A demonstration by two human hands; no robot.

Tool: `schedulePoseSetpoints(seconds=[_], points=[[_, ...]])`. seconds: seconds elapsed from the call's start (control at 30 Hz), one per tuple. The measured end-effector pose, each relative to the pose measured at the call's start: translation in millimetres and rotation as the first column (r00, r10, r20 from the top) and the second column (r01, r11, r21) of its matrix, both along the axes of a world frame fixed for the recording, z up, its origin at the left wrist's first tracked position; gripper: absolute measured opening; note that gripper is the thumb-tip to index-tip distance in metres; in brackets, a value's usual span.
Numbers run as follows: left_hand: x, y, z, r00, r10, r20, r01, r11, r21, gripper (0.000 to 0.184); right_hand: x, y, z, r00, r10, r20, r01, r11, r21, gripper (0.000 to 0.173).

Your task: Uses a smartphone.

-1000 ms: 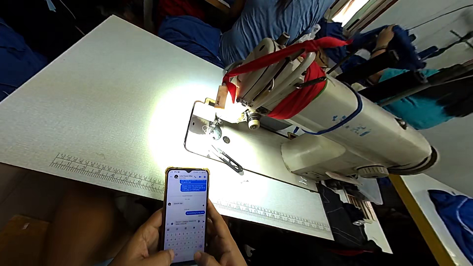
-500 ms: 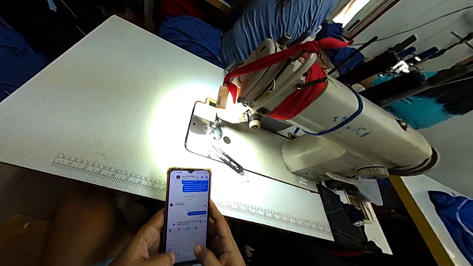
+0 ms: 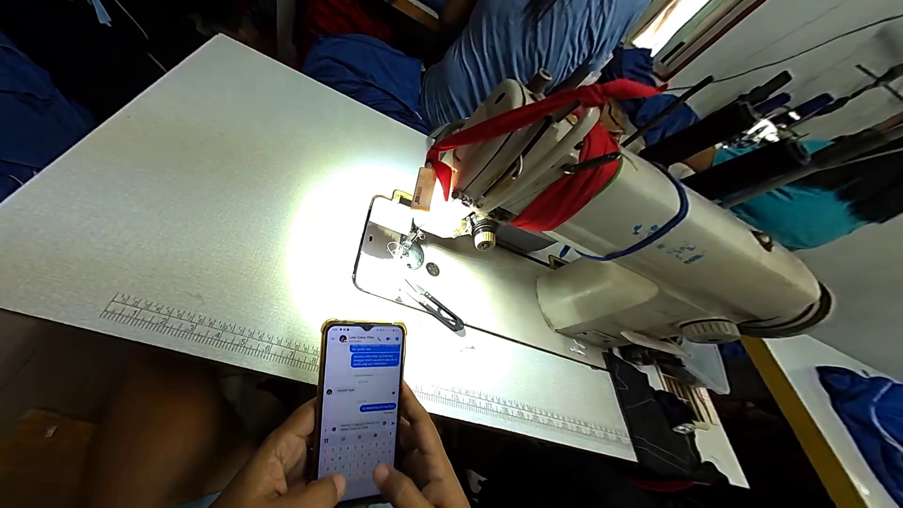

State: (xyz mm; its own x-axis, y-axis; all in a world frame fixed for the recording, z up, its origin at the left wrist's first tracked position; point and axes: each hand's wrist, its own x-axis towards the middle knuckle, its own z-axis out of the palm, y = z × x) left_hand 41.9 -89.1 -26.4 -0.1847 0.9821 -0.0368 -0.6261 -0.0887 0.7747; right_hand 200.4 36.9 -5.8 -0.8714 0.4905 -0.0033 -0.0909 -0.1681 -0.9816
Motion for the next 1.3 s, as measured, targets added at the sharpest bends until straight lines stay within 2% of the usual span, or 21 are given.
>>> schedulePoseSetpoints(seconds=[0.13, 0.23, 0.47, 0.67, 0.8, 1.07, 1.17, 1.3], points=[[3.1, 1.9, 1.0, 0.997, 0.052, -0.057, -0.055, 0.997, -0.051, 0.056, 0.1, 0.8, -2.0, 1.0, 0.005, -0.014, -0.005, 1.0, 0.014, 0.073], [0.3, 0.5, 0.1, 0.999, 0.028, -0.036, -0.029, 0.999, -0.022, 0.059, 1.7, 3.2, -2.8, 0.998, 0.05, -0.035, -0.051, 0.999, -0.015, 0.078], [-1.8, 0.2, -0.7, 0.999, 0.001, -0.039, -0.001, 1.0, 0.005, 0.058, 2.0, 3.9, -2.4, 0.999, 0.038, -0.034, -0.038, 0.999, 0.006, 0.08], [-1.4, 0.3, -4.2, 0.999, -0.011, -0.03, 0.013, 0.999, 0.049, 0.063, -5.2, -7.2, -1.0, 0.995, -0.096, 0.018, 0.093, 0.988, 0.125, 0.079], [-1.0, -0.4, -2.9, 0.999, 0.009, -0.054, -0.008, 1.0, 0.004, 0.057, -2.5, -4.1, -1.7, 0.999, -0.037, -0.001, 0.037, 0.994, 0.104, 0.082], [-1.5, -1.3, -1.8, 1.0, -0.011, 0.013, 0.01, 1.0, 0.023, 0.063, -1.4, -3.8, -0.2, 1.0, -0.005, 0.002, 0.004, 0.997, 0.073, 0.085], [-1.4, -1.0, -2.2, 1.0, -0.012, 0.024, 0.012, 0.999, 0.034, 0.064, -1.9, -4.3, 0.6, 0.999, -0.037, 0.016, 0.034, 0.988, 0.151, 0.078], [-0.6, -0.9, -3.5, 1.0, -0.025, 0.018, 0.024, 0.999, 0.048, 0.065, -3.7, -5.5, 2.1, 0.986, -0.165, 0.033, 0.153, 0.961, 0.229, 0.059]])
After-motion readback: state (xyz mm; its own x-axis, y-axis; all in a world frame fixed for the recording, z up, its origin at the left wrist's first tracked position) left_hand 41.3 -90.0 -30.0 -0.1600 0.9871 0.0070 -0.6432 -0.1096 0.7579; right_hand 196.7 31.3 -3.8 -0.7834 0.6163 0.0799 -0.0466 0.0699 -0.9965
